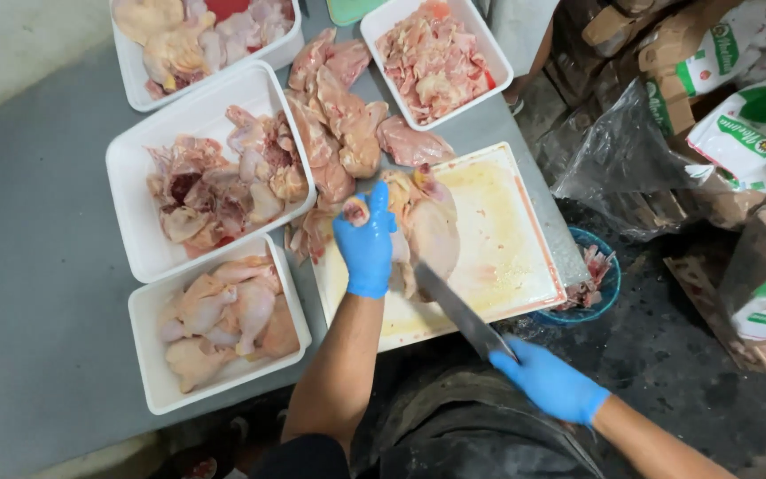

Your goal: Deboning and cutting whole chickens into various parts on a cutting board in a food processing environment.

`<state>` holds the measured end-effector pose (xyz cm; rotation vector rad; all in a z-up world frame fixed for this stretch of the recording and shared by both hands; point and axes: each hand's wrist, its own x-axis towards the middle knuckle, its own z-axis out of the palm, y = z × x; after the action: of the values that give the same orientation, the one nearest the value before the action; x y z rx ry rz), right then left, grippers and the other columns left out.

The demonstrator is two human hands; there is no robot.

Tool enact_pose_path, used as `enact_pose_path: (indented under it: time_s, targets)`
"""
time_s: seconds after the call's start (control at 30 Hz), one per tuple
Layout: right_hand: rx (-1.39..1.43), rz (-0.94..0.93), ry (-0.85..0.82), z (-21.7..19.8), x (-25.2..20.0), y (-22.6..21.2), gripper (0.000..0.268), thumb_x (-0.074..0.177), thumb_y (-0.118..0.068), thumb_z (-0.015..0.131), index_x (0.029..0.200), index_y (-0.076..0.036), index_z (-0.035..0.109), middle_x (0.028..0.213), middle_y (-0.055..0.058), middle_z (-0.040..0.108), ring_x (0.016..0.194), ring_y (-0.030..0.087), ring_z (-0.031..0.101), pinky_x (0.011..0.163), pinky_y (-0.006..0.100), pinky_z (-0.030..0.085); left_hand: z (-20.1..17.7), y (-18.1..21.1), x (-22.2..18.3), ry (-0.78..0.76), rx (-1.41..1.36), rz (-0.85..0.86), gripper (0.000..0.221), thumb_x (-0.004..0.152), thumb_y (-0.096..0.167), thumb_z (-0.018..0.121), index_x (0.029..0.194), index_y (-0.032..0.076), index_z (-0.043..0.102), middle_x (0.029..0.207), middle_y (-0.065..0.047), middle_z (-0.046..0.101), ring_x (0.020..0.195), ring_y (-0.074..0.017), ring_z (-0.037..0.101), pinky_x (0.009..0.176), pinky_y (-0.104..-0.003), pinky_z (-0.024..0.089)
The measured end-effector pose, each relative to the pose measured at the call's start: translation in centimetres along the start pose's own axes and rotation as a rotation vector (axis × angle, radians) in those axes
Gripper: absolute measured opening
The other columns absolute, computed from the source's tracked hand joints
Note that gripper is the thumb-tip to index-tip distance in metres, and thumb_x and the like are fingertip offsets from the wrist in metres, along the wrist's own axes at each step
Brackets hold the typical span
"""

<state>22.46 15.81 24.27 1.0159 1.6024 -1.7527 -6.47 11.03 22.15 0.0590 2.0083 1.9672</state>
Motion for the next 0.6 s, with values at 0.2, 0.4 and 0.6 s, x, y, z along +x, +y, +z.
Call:
enact_pose_path:
  time_s: [0.2,0.4,0.6]
  targets:
    - [-0.065,-0.135,0.131,-2.9,0.3,0.3,0.065,0.101,-0.047,0.051,0.161,-0.023,0.049,0.170,-0.004,0.048,0.158,0.018,0.042,0.129,0.038,0.035,1.2,3.8,-1.8,-0.087,0.230,0.036,0.050,0.089,0.041,0.076,0.054,0.013,0.055,0.052,-0.002,0.060,0.059,-0.0169,0.063,0.075,-0.038,0.054]
    - [-0.129,-0.014,0.019,-3.9,-0.5,3.9,0.035,0.106,-0.042,0.054,0.124,-0.020,0.075,0.105,0.003,0.078,0.095,0.015,0.065,0.091,0.031,0.050,1.8,4.6,-0.8,0.009,0.083,0.095,0.047,0.091,0.041,0.075,0.066,0.019,0.043,0.054,-0.002,0.055,0.053,-0.0119,0.050,0.057,-0.034,0.041]
    - [-0.070,-0.153,0.341,-6.8,6.9,7.3,0.059,0.105,-0.054,0.056,0.144,-0.009,0.065,0.093,0.017,0.080,0.099,0.028,0.078,0.104,0.048,0.057,5.1,2.4,-1.8,0.072,0.131,0.103,0.041,0.091,0.029,0.084,0.065,0.013,0.057,0.050,-0.005,0.060,0.054,-0.0158,0.060,0.070,-0.027,0.051]
